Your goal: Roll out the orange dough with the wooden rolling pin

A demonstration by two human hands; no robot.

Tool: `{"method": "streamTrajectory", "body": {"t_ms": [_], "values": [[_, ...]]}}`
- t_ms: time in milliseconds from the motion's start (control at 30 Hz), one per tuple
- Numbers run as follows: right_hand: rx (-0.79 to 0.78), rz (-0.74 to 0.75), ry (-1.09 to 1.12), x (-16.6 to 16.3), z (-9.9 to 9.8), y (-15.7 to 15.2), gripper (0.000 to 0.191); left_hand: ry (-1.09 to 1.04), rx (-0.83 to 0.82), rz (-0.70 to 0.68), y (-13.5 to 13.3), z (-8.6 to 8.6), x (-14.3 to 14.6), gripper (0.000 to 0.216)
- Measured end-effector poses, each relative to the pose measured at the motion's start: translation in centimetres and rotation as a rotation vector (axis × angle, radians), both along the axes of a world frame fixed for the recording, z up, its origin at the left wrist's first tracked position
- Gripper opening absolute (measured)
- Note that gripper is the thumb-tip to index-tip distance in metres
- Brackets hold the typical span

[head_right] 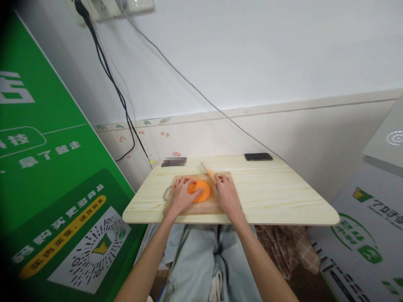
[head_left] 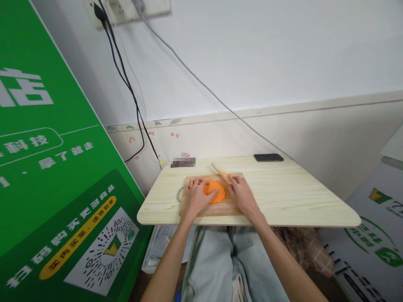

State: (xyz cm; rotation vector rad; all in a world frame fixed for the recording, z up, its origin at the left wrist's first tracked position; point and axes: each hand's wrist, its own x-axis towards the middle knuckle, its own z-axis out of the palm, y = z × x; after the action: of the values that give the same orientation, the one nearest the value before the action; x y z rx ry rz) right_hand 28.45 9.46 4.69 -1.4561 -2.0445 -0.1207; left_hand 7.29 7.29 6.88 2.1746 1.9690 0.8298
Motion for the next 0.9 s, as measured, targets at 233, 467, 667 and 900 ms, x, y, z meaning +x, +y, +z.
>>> {"method": "streamTrajectory", "body": {"t_ms": [233, 467, 667, 900], "values": [[0.022, 0.043, 0.032, 0.22, -0.23, 0.19, 0.044, 0.108, -0.101, -0.258, -0.52, 0.48, -0.60, 0.068], [0.008, 0.056, 0.080, 0.30, -0.34, 0.25, 0.045, 0.062, -0.070, -0.155, -0.35, 0.00, -0.27, 0.065], [0.011, 0.065, 0.117, 0.39, -0.37, 0.42, 0.044, 0.019, -0.027, -0.138, -0.08, -0.19, -0.27, 0.062], [-0.019, 0.071, 0.063, 0.11, 0.28, -0.07, 0.041, -0.004, -0.039, -0.211, -0.31, -0.04, -0.47, 0.046]]}}
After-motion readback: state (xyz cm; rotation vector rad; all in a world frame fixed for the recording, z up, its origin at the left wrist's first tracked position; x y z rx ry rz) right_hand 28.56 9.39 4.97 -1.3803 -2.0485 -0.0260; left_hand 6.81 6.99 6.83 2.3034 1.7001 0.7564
